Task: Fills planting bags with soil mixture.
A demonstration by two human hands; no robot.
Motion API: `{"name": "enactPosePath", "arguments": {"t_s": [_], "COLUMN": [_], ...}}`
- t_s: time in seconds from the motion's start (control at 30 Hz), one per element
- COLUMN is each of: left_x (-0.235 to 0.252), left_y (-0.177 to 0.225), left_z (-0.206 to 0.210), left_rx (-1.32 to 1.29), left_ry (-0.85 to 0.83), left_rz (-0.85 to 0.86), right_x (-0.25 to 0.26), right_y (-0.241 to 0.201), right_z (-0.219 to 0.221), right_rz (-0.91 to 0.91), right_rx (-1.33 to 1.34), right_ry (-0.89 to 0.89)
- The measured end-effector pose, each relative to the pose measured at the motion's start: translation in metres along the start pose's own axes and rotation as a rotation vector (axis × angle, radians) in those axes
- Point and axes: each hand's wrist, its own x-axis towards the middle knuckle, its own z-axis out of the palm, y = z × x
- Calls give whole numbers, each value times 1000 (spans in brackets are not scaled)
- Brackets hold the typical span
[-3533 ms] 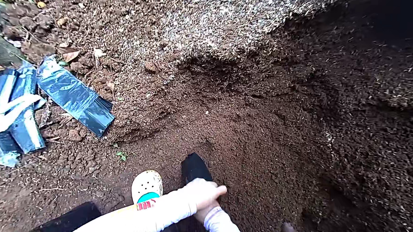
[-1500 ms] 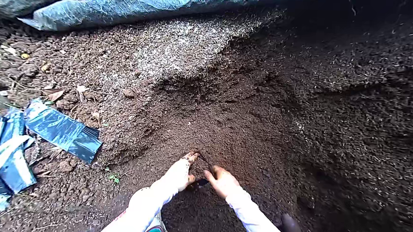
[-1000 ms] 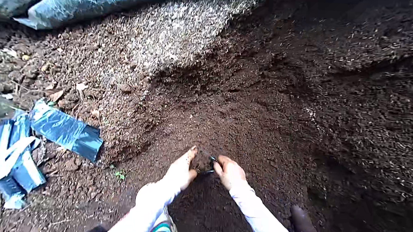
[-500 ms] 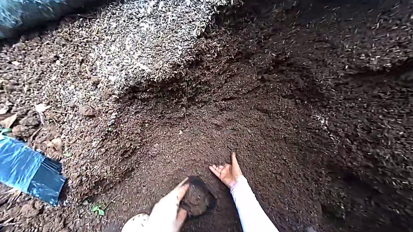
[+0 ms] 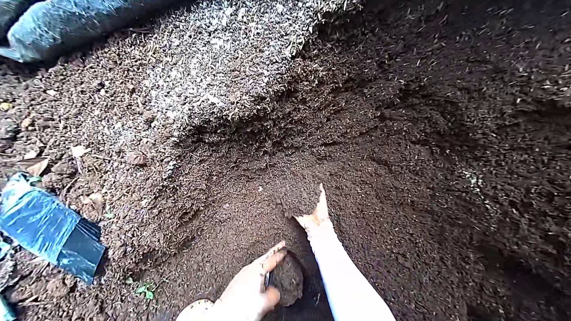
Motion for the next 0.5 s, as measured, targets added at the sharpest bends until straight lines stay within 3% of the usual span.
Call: {"name": "enactPosePath", "arguments": {"t_s": [0.13,0.3,0.5], "left_x": [14,12,-6], "left_y": [14,23,31], "left_z": [-24,-21,-2], "left_rx": [-94,-117,31], "left_ry": [-29,-9,59], "left_rz": [-58,-85,-8], "right_x": [-48,-135,-211], "right_y": [-25,-43,-23], "right_z": [12,13,23], "right_rz": [4,157,193], "right_rx": [-141,-283,-451], "right_ry": [-151,-410,-207]}}
